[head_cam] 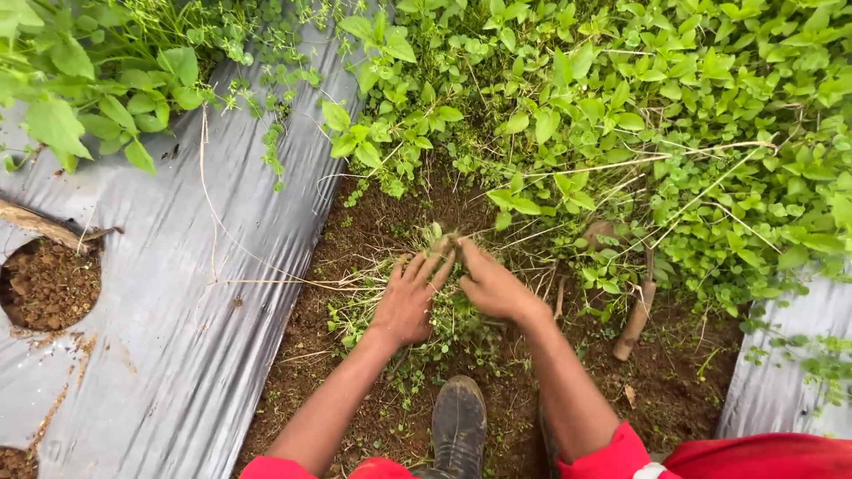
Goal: Pulling out weeds by hand and clearing the soil using a small hand hoe in a farm field.
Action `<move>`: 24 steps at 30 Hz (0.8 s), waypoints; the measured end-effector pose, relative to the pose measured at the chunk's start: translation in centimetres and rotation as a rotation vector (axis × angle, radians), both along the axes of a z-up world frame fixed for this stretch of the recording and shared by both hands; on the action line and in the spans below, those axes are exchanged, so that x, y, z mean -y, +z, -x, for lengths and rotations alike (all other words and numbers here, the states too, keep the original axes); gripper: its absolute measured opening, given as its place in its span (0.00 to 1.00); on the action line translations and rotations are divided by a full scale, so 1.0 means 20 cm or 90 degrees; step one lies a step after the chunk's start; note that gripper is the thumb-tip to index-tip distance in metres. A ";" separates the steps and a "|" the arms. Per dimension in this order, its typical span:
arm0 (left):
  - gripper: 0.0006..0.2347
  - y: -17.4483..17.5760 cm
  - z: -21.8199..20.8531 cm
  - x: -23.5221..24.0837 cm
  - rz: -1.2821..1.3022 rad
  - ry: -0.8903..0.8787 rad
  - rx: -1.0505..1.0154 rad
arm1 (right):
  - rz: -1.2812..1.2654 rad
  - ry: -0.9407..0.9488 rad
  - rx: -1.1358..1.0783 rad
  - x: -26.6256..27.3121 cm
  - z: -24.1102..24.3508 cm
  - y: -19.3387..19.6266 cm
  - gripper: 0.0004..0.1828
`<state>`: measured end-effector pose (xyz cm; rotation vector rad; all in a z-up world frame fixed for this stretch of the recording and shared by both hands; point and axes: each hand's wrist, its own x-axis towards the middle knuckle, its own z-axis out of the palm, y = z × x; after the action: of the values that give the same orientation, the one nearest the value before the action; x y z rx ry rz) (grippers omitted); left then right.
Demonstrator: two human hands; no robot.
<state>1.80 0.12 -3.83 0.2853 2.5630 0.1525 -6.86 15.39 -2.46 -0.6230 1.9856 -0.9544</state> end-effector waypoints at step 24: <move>0.43 -0.12 -0.11 0.04 0.019 -0.124 -0.083 | 0.028 -0.196 -0.222 -0.05 -0.04 -0.70 0.21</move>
<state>4.00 -0.68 -6.19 0.5480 2.6449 0.0239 -6.01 16.47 -16.50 -0.5441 2.4274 -1.1351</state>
